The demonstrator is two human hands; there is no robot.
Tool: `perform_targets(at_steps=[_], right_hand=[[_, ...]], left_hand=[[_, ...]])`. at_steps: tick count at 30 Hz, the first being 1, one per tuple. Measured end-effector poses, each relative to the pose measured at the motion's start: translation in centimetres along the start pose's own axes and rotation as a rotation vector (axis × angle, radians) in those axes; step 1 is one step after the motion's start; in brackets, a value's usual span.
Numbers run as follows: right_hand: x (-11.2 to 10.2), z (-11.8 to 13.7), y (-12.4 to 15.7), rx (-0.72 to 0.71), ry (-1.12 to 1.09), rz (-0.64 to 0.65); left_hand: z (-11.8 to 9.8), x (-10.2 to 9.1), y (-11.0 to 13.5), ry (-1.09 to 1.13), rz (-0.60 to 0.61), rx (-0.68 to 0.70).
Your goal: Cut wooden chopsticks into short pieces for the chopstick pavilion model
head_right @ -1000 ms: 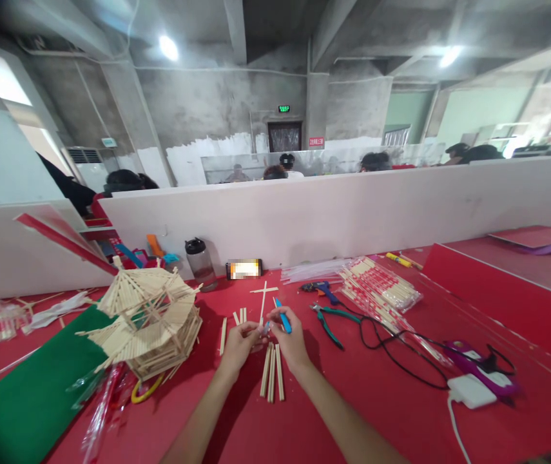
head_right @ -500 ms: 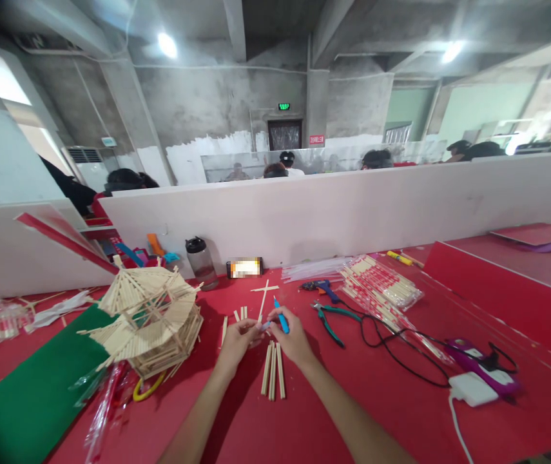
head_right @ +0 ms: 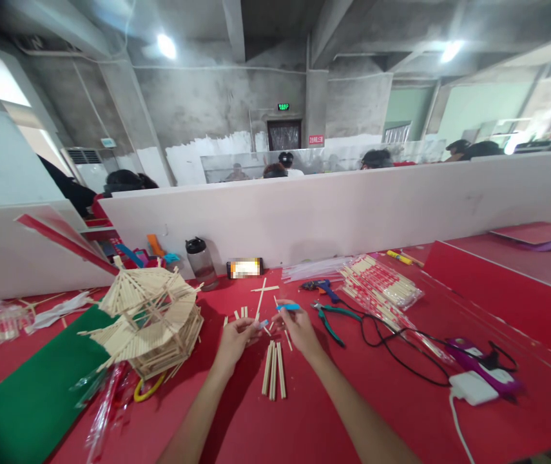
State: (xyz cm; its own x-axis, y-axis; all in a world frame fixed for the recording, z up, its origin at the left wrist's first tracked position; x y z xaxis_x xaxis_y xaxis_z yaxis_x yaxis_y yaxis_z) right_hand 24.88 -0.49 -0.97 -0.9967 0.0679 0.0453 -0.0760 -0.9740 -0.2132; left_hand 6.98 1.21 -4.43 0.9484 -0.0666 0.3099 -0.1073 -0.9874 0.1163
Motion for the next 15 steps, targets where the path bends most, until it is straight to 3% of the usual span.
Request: perform_targets(at_steps=[5,15], right_hand=[[-1.5,0.0,-0.2,0.042,0.014,-0.056],[-0.9,0.5,0.0,-0.002,0.073,-0.012]], left_hand=[[0.1,-0.1,0.0,0.005,0.002,0.0],[-0.1,0.0,-0.1,-0.013,0.011,0.015]])
Point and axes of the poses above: each hand's wrist, its own y-axis away from the middle knuckle, its own x-axis out of the palm, z = x × y, the point moved 10 cm from there along -y, towards the middle knuckle, and after that the axes turned 9 degrees about y, right-handed, at the moved point
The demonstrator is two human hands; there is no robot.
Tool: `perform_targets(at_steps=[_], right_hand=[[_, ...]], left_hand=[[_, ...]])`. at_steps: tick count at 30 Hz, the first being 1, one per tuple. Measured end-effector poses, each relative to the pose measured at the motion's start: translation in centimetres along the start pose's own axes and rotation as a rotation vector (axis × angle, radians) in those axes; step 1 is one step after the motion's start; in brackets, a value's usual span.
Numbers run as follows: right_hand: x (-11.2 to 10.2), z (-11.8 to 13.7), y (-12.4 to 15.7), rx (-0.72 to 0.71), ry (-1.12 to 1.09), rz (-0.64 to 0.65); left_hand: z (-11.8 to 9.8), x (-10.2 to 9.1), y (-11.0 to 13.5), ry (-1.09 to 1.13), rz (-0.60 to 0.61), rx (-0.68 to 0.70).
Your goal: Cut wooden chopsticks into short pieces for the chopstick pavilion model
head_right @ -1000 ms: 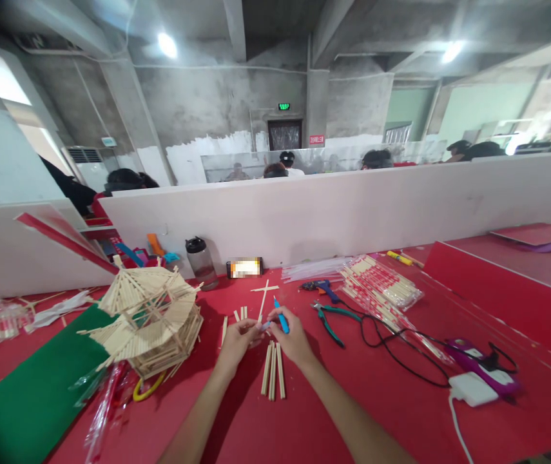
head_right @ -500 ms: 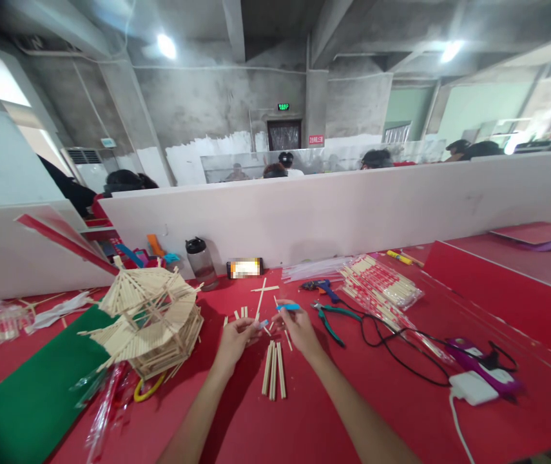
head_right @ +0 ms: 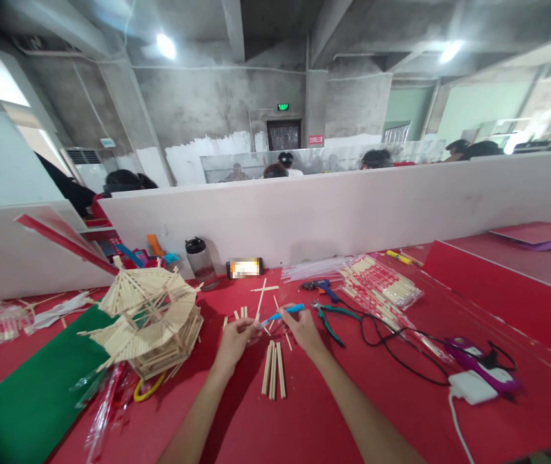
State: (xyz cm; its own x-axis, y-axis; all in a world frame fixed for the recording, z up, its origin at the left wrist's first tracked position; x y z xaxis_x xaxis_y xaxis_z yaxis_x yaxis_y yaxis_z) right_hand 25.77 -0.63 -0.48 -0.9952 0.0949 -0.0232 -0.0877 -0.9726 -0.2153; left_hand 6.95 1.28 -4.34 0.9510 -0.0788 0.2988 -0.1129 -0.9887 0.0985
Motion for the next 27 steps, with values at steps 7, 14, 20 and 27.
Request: perform_targets(at_steps=[7,14,20,27], right_hand=[[0.0,-0.2,-0.1,-0.006,-0.047,-0.005],[1.8,0.9,0.5,-0.135,0.116,0.092],[2.9,1.1,1.1,-0.156,0.188,0.151],[4.0,1.8,1.9,-0.18,0.306,0.189]], left_hand=[[0.1,-0.1,-0.1,0.022,-0.003,0.005],[0.0,0.9,0.3,0.007,0.056,0.019],[-0.5,0.9,0.6,0.01,0.035,0.023],[-0.8,1.3,0.8,0.002,0.05,0.031]])
Point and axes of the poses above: each hand's wrist, its own y-axis away from the middle knuckle, its own x-axis out of the palm, z = x × y, the point moved 10 cm from there along -y, towards the middle knuckle, and after that the axes turned 9 degrees about y, right-handed, at the moved point
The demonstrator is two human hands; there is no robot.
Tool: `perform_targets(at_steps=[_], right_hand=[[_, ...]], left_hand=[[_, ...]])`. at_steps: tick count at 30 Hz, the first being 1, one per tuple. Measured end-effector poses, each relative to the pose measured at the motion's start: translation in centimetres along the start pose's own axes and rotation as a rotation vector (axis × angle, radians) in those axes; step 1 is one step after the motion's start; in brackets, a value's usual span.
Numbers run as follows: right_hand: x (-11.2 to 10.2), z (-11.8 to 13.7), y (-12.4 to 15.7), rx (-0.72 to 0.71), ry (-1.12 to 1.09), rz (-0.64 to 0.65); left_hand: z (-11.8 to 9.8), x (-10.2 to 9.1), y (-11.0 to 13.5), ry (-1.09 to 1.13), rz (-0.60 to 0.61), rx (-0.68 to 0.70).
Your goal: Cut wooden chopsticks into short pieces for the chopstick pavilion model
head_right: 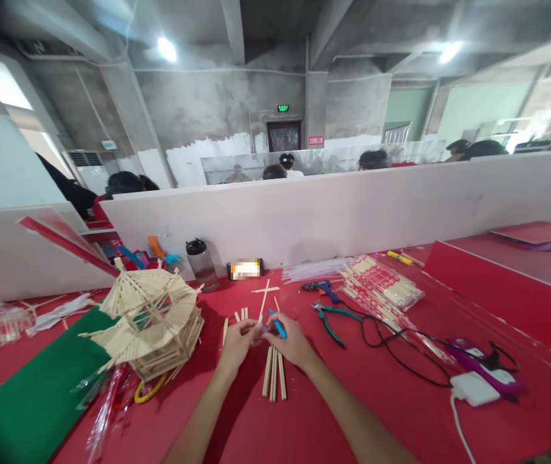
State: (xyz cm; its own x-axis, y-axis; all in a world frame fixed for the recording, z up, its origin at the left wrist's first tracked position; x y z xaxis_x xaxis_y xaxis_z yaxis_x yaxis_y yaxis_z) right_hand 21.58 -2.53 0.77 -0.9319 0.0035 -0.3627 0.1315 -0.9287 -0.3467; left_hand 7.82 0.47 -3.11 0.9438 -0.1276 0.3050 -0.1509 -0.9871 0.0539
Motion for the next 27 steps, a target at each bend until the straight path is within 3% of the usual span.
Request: perform_targets(at_steps=[13,20,27], right_hand=[[0.6,0.1,0.2,-0.004,0.068,-0.005],[-1.9,0.0,-0.2,0.014,-0.098,-0.183],[-1.6,-1.1,-0.5,0.033,-0.23,-0.146]], left_hand=[[0.5,-0.3,-0.5,-0.012,0.018,0.011],[0.7,-0.3,-0.5,-0.014,0.004,0.011],[0.6,-0.1,-0.3,-0.034,0.016,0.009]])
Point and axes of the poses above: each hand's wrist, its own y-axis away from the middle knuckle, its own x-axis out of the palm, z = x × y, the point moved 10 cm from there along -y, towards the middle knuckle, and after that the axes turned 9 degrees about y, right-handed, at the moved point
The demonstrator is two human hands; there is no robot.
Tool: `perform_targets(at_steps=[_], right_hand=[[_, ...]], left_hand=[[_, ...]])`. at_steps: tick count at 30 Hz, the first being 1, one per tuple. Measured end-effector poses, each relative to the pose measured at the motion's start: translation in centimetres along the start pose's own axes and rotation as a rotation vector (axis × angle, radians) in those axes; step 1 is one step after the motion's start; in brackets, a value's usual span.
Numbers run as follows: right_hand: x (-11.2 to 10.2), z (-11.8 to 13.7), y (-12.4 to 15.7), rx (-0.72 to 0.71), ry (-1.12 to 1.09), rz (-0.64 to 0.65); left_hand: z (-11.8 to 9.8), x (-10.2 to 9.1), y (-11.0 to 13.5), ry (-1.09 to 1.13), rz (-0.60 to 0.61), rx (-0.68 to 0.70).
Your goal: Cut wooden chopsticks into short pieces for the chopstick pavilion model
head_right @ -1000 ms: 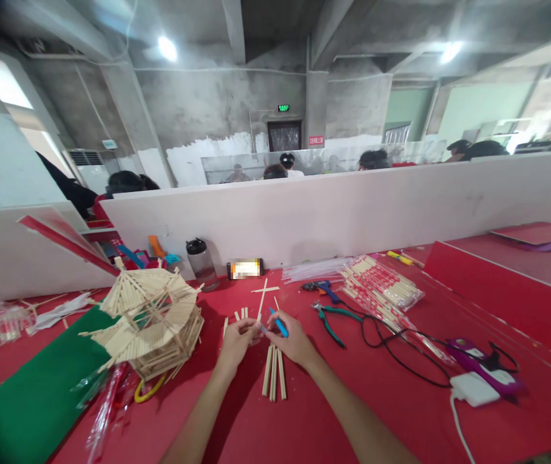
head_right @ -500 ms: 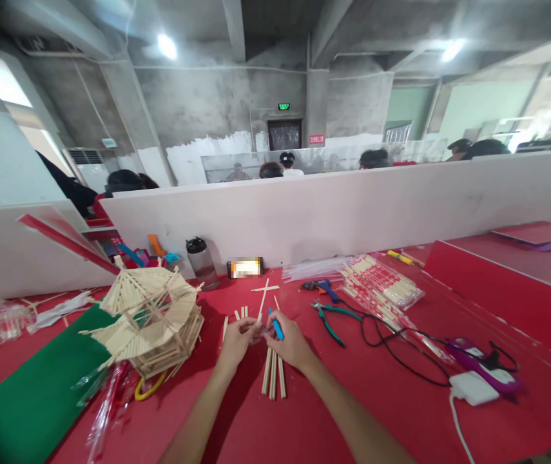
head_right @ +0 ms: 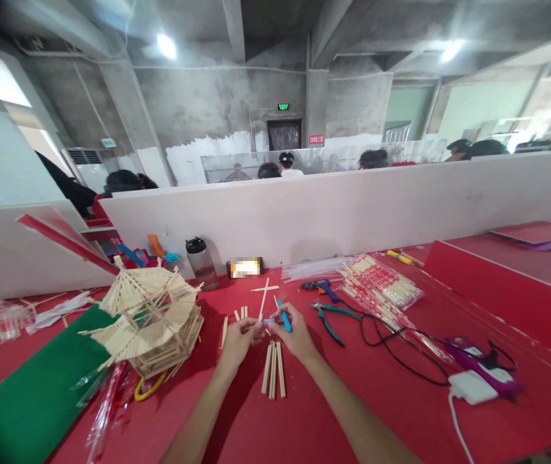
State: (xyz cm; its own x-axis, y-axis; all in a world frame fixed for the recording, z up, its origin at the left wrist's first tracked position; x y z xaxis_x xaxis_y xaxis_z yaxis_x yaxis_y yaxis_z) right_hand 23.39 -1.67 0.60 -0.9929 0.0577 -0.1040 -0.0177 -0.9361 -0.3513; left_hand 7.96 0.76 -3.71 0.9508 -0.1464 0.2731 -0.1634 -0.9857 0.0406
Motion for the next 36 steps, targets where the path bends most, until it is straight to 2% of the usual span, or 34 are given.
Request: perform_targets(at_steps=[9,22,24,26,31,36], right_hand=[[0.3,0.8,0.3,-0.049,0.131,0.036],[1.0,0.6,0.4,-0.046,0.161,0.11],[0.7,0.5,0.2,-0.045,0.145,0.091],[0.2,0.0,-0.2,-0.011,0.077,0.046],[-0.9,-2.5,-0.5,0.19,-0.126,-0.031],[-1.3,-3.4,-0.5,0.222,-0.167,-0.078]], left_hand=[[-0.1,0.0,0.1,0.024,-0.004,-0.003],[0.5,-0.3,-0.3,0.028,-0.003,-0.023],[0.3,-0.5,-0.3,0.024,-0.02,-0.02],[0.0,-0.9,-0.4,0.024,-0.05,-0.005],[-0.9,-1.9,-0.4,0.015,-0.127,0.033],[-1.1,-2.1,-0.3,0.019,-0.145,0.043]])
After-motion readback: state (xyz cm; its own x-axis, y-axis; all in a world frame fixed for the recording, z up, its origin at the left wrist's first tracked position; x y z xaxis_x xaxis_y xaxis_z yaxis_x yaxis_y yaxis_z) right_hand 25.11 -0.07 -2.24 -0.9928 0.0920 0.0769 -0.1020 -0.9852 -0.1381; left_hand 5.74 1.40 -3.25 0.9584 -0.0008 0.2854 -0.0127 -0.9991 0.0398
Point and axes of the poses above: each hand's wrist, its own y-axis away from the middle knuckle, its own x-axis out of the palm, z = x × y, the point moved 10 cm from there along -y, towards the middle knuckle, and after that the axes turned 9 degrees about y, right-handed, at the moved point
